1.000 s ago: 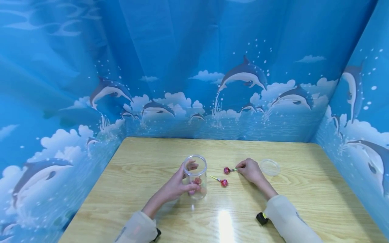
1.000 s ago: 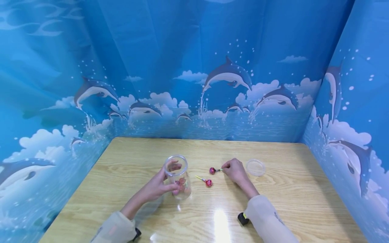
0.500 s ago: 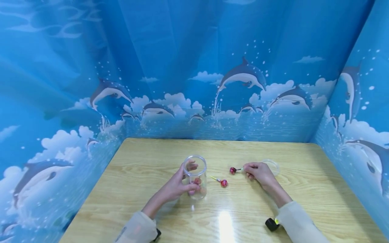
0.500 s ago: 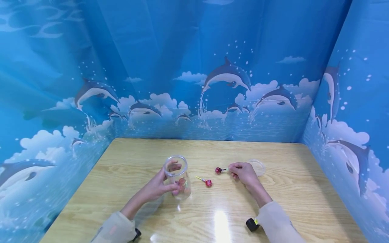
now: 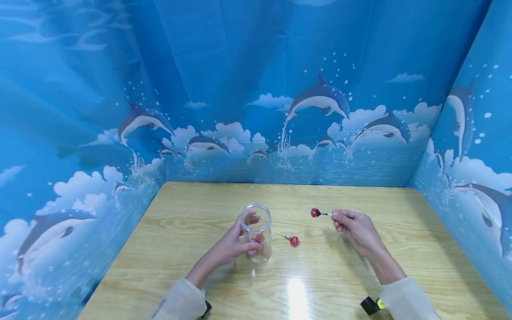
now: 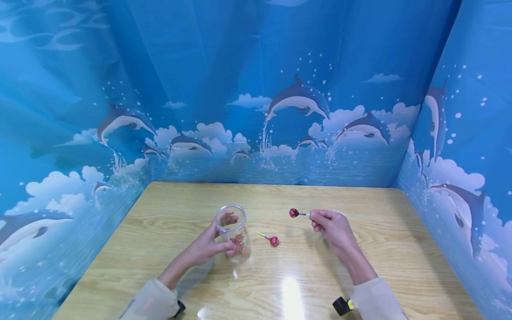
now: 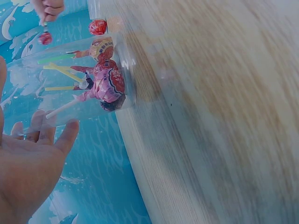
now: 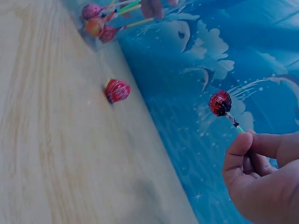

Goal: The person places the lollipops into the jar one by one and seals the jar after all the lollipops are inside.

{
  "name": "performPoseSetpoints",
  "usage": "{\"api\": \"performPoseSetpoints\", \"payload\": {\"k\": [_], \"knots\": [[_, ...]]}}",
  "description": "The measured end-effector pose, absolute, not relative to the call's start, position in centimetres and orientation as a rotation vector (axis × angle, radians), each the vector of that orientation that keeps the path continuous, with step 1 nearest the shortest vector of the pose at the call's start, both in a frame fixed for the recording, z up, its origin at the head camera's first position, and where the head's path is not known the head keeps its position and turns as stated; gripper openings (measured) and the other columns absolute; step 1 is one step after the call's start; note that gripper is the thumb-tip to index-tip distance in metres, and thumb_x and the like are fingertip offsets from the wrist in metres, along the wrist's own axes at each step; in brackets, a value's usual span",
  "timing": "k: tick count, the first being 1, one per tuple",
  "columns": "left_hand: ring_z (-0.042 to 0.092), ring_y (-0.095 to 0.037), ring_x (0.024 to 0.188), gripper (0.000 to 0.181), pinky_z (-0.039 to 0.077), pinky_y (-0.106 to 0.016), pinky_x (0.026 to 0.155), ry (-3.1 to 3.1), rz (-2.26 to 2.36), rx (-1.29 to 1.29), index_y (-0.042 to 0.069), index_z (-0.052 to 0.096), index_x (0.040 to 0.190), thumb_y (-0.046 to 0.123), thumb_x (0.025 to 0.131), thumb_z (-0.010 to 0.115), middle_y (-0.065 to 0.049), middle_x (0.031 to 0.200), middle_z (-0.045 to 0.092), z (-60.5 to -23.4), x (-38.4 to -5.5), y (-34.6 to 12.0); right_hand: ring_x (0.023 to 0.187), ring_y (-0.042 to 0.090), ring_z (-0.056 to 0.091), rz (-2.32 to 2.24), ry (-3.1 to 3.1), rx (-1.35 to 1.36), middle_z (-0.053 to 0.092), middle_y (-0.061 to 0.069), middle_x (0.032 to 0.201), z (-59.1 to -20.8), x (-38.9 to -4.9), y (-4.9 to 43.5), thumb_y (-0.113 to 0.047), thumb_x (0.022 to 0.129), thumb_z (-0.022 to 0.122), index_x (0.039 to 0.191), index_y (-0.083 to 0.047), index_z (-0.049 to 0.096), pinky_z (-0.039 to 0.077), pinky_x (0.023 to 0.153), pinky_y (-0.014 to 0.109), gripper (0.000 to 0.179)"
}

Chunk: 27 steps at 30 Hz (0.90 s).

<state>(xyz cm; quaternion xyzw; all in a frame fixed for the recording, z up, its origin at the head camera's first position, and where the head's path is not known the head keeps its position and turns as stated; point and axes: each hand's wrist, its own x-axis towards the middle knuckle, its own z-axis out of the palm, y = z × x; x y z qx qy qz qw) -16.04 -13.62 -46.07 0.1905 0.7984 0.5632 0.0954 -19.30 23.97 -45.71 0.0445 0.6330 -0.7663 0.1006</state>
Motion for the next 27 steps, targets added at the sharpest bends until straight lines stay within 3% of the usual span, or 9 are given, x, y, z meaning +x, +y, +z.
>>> {"api": "performPoseSetpoints", "payload": {"k": [17, 27], "knots": [[0.044, -0.047, 0.139, 0.083, 0.027, -0.069, 0.117, 2.364, 1.666, 0.571, 0.014, 0.035, 0.153, 0.017, 0.086, 0.085, -0.018, 0.155, 0.046, -46.2, -16.1, -13.7, 0.079, 0.009, 0.065, -2.387, 1.757, -0.044, 0.073, 0.005, 0.094, -42.1, -17.6, 22.8, -0.01, 0.101, 0.067, 0.105, -0.005, 0.077, 0.058, 0.068, 0.019, 0.012], [0.044, -0.047, 0.139, 0.082, 0.027, -0.069, 0.116, 2.36, 1.672, 0.562, 0.015, 0.036, 0.153, 0.014, 0.086, 0.084, -0.018, 0.155, 0.046, -46.3, -16.1, -13.7, 0.076, 0.009, 0.064, -2.401, 1.725, -0.147, 0.071, 0.006, 0.09, -40.8, -17.3, 21.0, -0.007, 0.1, 0.069, 0.107, 0.001, 0.074, 0.057, 0.066, 0.019, 0.013]]}}
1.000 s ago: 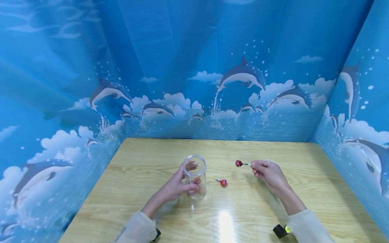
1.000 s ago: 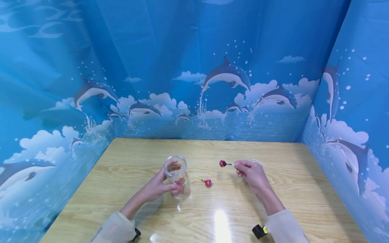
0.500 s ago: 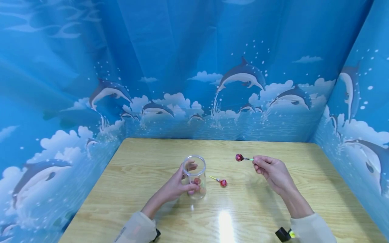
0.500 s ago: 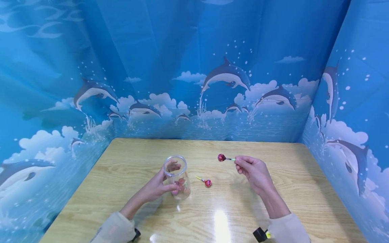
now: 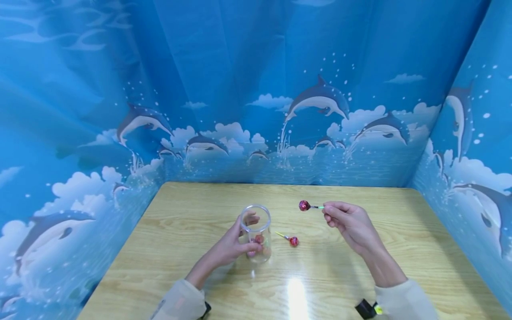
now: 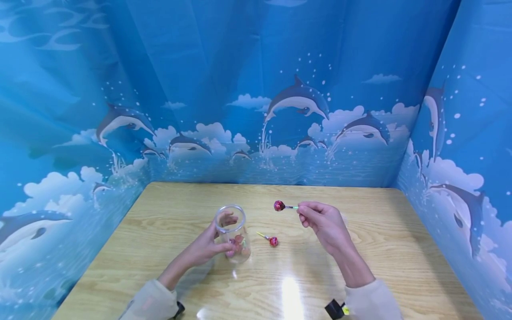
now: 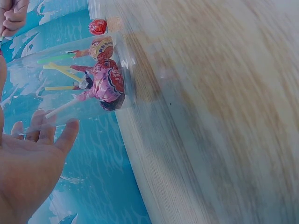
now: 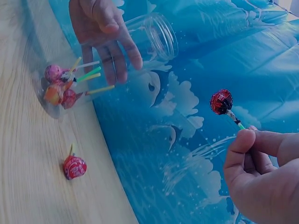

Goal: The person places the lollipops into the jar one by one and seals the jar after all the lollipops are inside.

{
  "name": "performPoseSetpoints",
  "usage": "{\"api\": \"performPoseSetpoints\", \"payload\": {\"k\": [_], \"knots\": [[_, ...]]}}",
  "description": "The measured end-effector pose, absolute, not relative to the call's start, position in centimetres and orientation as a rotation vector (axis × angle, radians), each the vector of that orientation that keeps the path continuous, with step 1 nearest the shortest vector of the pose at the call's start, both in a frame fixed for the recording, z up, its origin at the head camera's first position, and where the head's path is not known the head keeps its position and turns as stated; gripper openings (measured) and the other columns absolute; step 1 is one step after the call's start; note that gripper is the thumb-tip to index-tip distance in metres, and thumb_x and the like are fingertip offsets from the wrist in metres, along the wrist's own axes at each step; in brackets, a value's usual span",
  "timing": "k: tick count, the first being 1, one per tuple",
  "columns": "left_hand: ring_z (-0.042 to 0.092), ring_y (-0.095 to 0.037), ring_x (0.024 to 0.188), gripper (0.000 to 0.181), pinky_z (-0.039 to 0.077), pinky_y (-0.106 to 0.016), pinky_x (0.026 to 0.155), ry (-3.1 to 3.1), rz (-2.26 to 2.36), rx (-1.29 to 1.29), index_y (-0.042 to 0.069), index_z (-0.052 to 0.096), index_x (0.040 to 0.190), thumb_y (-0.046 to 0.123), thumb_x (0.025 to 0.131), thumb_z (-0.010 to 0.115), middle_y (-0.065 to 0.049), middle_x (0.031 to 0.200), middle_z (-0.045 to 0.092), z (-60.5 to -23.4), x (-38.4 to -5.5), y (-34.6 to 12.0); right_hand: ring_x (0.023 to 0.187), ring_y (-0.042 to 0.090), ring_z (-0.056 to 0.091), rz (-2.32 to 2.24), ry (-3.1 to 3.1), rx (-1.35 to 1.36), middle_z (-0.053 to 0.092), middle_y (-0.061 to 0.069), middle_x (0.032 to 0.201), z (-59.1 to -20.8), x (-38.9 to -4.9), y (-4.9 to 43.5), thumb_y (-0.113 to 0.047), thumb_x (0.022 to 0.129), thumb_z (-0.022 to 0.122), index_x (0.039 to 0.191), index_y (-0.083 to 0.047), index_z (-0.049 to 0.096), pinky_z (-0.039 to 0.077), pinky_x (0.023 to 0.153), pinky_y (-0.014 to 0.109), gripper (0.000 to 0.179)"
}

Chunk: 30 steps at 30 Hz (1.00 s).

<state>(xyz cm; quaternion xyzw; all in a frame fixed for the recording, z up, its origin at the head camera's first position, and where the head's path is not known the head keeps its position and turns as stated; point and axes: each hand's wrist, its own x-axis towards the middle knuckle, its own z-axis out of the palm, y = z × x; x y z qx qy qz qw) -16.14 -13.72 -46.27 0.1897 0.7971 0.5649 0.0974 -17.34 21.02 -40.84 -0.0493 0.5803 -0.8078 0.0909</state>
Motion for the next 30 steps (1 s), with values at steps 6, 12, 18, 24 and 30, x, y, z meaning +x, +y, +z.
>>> {"api": "performPoseSetpoints", "payload": {"k": [6, 12, 18, 24, 30], "knots": [[0.044, -0.046, 0.139, 0.081, 0.028, -0.069, 0.116, 2.365, 1.675, 0.573, 0.014, 0.035, 0.152, 0.013, 0.087, 0.083, -0.019, 0.154, 0.047, -46.2, -16.1, -13.7, 0.074, 0.009, 0.063, -2.398, 1.706, -0.189, 0.069, 0.005, 0.088, -40.4, -17.4, 19.9, -0.006, 0.1, 0.067, 0.107, 0.002, 0.074, 0.056, 0.064, 0.018, 0.012], [0.044, -0.045, 0.14, 0.081, 0.027, -0.068, 0.117, 2.364, 1.671, 0.554, 0.015, 0.037, 0.152, 0.013, 0.086, 0.084, -0.018, 0.154, 0.047, -46.3, -16.2, -13.7, 0.073, 0.009, 0.061, -2.391, 1.696, -0.226, 0.068, 0.004, 0.086, -40.1, -17.6, 18.6, -0.004, 0.1, 0.067, 0.103, -0.003, 0.076, 0.054, 0.063, 0.018, 0.009], [0.044, -0.044, 0.141, 0.08, 0.027, -0.068, 0.117, 2.38, 1.657, 0.541, 0.016, 0.038, 0.151, 0.017, 0.086, 0.084, -0.016, 0.154, 0.047, -46.5, -16.3, -13.8, 0.073, 0.009, 0.06, -2.382, 1.666, -0.257, 0.068, 0.004, 0.087, -39.8, -17.7, 17.2, -0.004, 0.101, 0.066, 0.101, -0.007, 0.076, 0.054, 0.063, 0.018, 0.011], [0.043, -0.044, 0.141, 0.082, 0.028, -0.067, 0.117, 2.387, 1.651, 0.534, 0.016, 0.038, 0.152, 0.019, 0.085, 0.085, -0.016, 0.154, 0.047, -46.4, -16.2, -13.8, 0.075, 0.011, 0.059, -2.369, 1.651, -0.281, 0.067, 0.004, 0.088, -39.7, -17.7, 15.8, -0.004, 0.101, 0.066, 0.105, -0.001, 0.074, 0.053, 0.064, 0.018, 0.01], [0.043, -0.045, 0.141, 0.083, 0.027, -0.069, 0.117, 2.373, 1.66, 0.527, 0.016, 0.037, 0.152, 0.018, 0.085, 0.085, -0.016, 0.155, 0.046, -46.4, -16.2, -13.7, 0.075, 0.011, 0.059, -2.35, 1.654, -0.303, 0.067, 0.005, 0.089, -39.6, -17.8, 14.6, -0.003, 0.101, 0.065, 0.104, -0.002, 0.074, 0.053, 0.065, 0.019, 0.01]]}}
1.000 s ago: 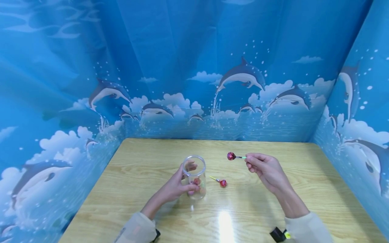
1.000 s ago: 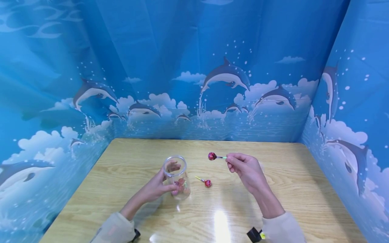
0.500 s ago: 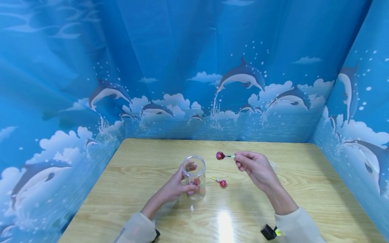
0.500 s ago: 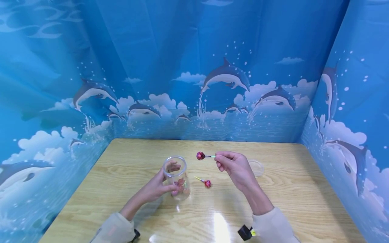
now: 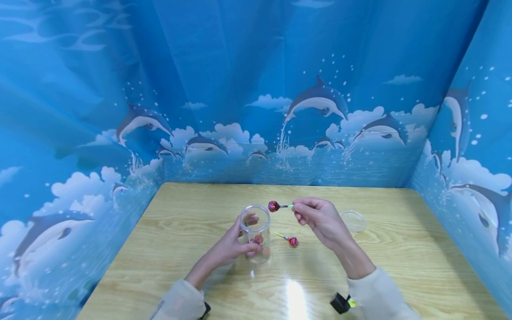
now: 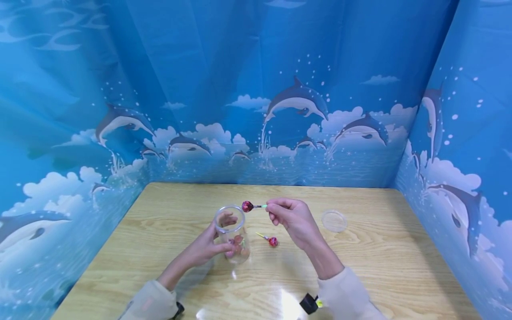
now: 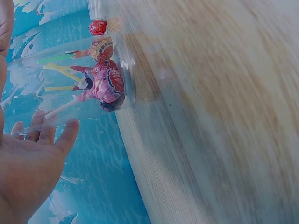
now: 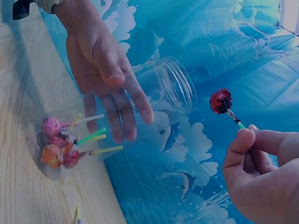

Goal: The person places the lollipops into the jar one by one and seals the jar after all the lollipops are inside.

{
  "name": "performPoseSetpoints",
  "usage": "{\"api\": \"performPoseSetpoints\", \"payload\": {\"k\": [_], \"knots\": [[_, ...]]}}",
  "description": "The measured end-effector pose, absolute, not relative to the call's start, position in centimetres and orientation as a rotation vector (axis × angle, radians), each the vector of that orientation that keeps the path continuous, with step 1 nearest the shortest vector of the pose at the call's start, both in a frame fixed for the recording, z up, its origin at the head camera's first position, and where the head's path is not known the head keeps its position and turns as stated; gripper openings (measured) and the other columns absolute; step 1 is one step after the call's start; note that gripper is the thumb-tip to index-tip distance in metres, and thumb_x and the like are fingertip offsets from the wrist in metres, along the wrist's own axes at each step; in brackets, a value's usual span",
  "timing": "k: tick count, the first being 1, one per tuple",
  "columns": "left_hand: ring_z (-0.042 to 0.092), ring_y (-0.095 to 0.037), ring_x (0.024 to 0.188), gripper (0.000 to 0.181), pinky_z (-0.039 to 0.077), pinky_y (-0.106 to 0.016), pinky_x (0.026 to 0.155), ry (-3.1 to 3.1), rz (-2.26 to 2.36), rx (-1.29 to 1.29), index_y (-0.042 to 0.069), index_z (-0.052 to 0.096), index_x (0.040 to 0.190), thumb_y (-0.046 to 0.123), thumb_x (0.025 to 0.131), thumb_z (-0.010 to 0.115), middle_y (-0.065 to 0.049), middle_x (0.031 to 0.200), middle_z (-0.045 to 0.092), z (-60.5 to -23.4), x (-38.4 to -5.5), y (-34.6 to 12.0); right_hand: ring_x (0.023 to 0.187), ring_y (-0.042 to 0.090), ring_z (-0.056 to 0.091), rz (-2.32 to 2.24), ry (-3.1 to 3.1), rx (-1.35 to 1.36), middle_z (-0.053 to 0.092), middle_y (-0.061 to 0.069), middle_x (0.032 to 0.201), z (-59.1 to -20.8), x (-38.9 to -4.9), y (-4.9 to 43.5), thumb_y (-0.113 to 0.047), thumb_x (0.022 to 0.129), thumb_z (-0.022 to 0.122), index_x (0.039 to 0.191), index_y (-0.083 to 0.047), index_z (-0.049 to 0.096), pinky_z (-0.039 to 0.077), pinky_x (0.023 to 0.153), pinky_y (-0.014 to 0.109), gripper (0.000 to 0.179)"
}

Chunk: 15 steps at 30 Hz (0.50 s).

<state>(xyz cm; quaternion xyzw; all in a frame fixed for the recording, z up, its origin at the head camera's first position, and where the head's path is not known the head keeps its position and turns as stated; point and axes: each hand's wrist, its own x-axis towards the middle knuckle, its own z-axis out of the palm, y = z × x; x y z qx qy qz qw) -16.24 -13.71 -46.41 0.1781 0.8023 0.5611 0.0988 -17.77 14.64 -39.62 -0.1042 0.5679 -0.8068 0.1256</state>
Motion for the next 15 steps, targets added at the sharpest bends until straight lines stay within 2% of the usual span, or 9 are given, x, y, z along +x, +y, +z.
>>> {"api": "performPoseSetpoints", "payload": {"k": [4, 15], "knots": [[0.043, -0.046, 0.14, 0.083, 0.027, -0.07, 0.116, 2.373, 1.661, 0.528, 0.016, 0.036, 0.153, 0.016, 0.085, 0.085, -0.016, 0.155, 0.046, -46.4, -16.2, -13.7, 0.076, 0.011, 0.059, -2.34, 1.642, -0.306, 0.067, 0.005, 0.09, -39.5, -17.9, 13.9, -0.002, 0.101, 0.065, 0.102, -0.006, 0.075, 0.053, 0.065, 0.018, 0.011], [0.043, -0.046, 0.141, 0.084, 0.028, -0.068, 0.116, 2.364, 1.669, 0.525, 0.018, 0.036, 0.154, 0.016, 0.086, 0.085, -0.015, 0.156, 0.046, -46.3, -16.2, -13.7, 0.074, 0.012, 0.059, -2.31, 1.598, -0.308, 0.067, 0.007, 0.088, -39.4, -18.0, 11.8, 0.0, 0.1, 0.064, 0.101, -0.006, 0.075, 0.052, 0.063, 0.019, 0.012]]}}
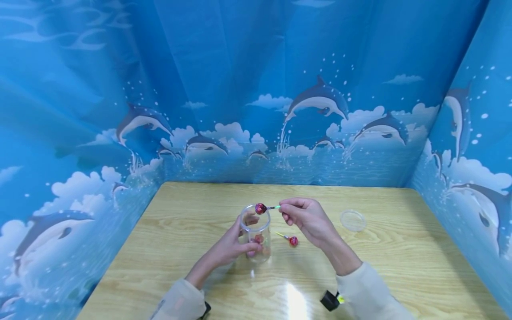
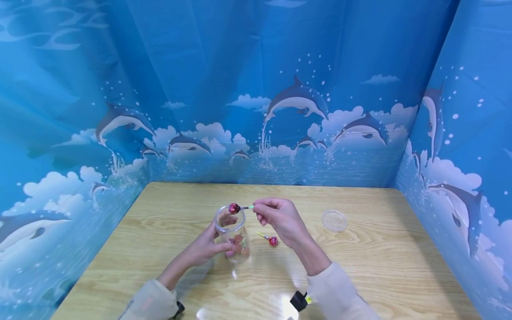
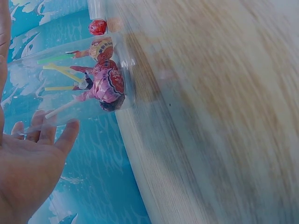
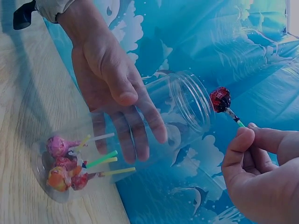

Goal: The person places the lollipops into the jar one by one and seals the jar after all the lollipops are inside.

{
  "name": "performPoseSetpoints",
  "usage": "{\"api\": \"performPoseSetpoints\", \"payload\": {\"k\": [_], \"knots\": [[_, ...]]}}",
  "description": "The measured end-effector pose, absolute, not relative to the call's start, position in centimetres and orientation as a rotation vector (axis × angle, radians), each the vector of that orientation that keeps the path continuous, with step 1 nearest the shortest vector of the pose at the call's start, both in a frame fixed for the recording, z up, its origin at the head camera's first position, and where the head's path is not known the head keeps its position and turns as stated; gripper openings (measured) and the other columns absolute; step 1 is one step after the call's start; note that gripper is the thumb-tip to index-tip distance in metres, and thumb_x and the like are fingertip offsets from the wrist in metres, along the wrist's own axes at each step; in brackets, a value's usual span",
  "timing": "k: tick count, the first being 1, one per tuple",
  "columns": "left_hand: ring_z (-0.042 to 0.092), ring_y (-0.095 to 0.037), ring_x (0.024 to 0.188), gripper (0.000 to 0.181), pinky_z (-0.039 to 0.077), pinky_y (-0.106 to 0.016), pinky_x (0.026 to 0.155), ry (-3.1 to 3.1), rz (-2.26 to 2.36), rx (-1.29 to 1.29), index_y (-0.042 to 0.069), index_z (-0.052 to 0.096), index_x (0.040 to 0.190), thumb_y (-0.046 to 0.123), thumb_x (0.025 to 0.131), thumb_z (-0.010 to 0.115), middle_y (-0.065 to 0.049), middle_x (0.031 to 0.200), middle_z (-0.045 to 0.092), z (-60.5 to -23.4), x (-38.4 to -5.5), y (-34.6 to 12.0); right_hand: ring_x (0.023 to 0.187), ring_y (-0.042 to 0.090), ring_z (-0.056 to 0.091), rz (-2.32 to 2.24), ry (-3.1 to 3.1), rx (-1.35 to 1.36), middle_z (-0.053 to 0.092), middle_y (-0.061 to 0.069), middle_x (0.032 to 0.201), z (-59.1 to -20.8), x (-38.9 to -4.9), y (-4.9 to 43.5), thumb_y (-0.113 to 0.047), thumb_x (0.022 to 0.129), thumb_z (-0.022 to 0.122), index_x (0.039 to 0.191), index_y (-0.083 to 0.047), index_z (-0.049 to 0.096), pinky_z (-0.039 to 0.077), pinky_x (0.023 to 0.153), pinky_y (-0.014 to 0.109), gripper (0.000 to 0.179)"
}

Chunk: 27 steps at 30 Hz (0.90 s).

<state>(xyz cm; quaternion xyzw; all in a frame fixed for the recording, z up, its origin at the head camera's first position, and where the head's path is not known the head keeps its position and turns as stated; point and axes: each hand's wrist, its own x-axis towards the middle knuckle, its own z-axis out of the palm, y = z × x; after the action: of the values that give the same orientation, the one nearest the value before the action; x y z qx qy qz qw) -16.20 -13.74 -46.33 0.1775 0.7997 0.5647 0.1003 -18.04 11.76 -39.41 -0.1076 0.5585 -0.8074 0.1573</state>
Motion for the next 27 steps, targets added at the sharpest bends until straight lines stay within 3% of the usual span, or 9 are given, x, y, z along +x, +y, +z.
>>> {"api": "performPoseSetpoints", "payload": {"k": [6, 13, 20, 27], "knots": [[0.042, -0.044, 0.141, 0.091, 0.028, -0.066, 0.117, 2.371, 1.668, 0.555, 0.02, 0.031, 0.159, 0.017, 0.086, 0.084, -0.014, 0.155, 0.047, -46.4, -16.1, -13.8, 0.074, 0.013, 0.057, -2.267, 1.637, -0.323, 0.065, 0.006, 0.087, -39.2, -18.3, 10.8, -0.003, 0.101, 0.065, 0.106, 0.0, 0.072, 0.051, 0.064, 0.02, 0.009], [0.044, -0.043, 0.141, 0.097, 0.025, -0.069, 0.117, 2.377, 1.662, 0.553, 0.023, 0.025, 0.162, 0.018, 0.086, 0.085, -0.014, 0.155, 0.047, -46.4, -16.0, -13.9, 0.073, 0.014, 0.058, -2.119, 1.891, -0.375, 0.067, 0.012, 0.09, -38.6, -18.7, 10.0, -0.009, 0.101, 0.067, 0.114, 0.007, 0.07, 0.054, 0.068, 0.023, 0.021], [0.046, -0.041, 0.14, 0.099, 0.019, -0.074, 0.117, 2.364, 1.65, 0.513, 0.024, 0.024, 0.163, 0.021, 0.086, 0.085, -0.011, 0.155, 0.049, -46.3, -16.0, -14.0, 0.071, 0.016, 0.056, -1.924, 2.136, -0.493, 0.066, 0.01, 0.083, -37.8, -19.0, 9.4, -0.018, 0.099, 0.071, 0.115, 0.004, 0.073, 0.05, 0.065, 0.026, 0.027], [0.047, -0.037, 0.139, 0.094, 0.021, -0.072, 0.117, 2.351, 1.641, 0.524, 0.021, 0.027, 0.161, 0.021, 0.087, 0.085, -0.009, 0.155, 0.048, -46.2, -16.0, -14.0, 0.067, 0.017, 0.049, -1.777, 2.236, -0.615, 0.061, 0.005, 0.076, -37.5, -19.1, 9.1, -0.026, 0.099, 0.072, 0.115, -0.001, 0.075, 0.044, 0.059, 0.025, 0.03]]}}
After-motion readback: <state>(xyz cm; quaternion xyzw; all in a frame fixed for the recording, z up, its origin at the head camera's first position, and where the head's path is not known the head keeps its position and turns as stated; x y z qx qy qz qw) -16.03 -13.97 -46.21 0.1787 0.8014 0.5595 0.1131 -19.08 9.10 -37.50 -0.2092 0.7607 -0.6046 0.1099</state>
